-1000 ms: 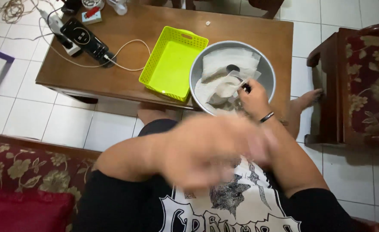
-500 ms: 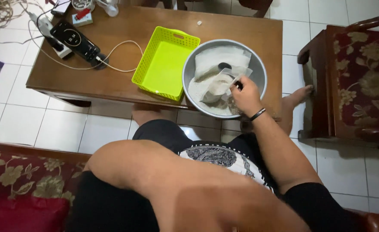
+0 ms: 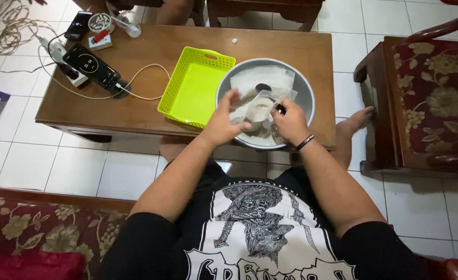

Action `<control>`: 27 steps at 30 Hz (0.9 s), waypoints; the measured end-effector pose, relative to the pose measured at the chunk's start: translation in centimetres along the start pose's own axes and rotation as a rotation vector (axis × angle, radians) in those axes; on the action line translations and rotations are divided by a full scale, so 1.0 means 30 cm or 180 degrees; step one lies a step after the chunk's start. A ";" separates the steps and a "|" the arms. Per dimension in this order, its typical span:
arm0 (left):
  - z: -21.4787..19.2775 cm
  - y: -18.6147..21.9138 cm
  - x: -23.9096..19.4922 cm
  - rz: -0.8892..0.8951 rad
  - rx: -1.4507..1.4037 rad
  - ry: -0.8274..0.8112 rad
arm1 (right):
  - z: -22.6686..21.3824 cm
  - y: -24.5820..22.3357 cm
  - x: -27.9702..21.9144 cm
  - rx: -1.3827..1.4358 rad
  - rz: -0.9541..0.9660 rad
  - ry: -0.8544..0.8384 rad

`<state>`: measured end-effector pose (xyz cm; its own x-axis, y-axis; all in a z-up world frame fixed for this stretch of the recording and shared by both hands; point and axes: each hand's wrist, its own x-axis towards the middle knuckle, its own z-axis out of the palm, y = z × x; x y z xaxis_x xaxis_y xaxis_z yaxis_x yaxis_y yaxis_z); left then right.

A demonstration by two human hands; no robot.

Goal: Scooping white powder from a bowl into small plastic bags using a spoon.

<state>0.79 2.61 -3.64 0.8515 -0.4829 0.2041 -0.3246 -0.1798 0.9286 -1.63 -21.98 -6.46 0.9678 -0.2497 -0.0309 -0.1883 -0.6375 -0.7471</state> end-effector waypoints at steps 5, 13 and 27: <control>0.075 0.049 0.043 -0.0708 0.1053 -0.0662 | -0.007 -0.003 0.000 -0.0060 0.0094 -0.0055; 0.113 0.027 0.087 -0.1060 0.1586 -0.0552 | -0.010 0.015 0.002 0.0114 -0.0002 -0.0067; 0.104 0.240 0.081 -0.1163 0.0607 0.0396 | -0.006 0.071 -0.013 0.0774 -0.0737 -0.0023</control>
<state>-0.76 -2.54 2.59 0.9640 -0.2534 -0.0809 -0.0529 -0.4806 0.8753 -2.44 -23.38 -7.93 0.9816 -0.1129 0.1541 0.0811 -0.4839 -0.8713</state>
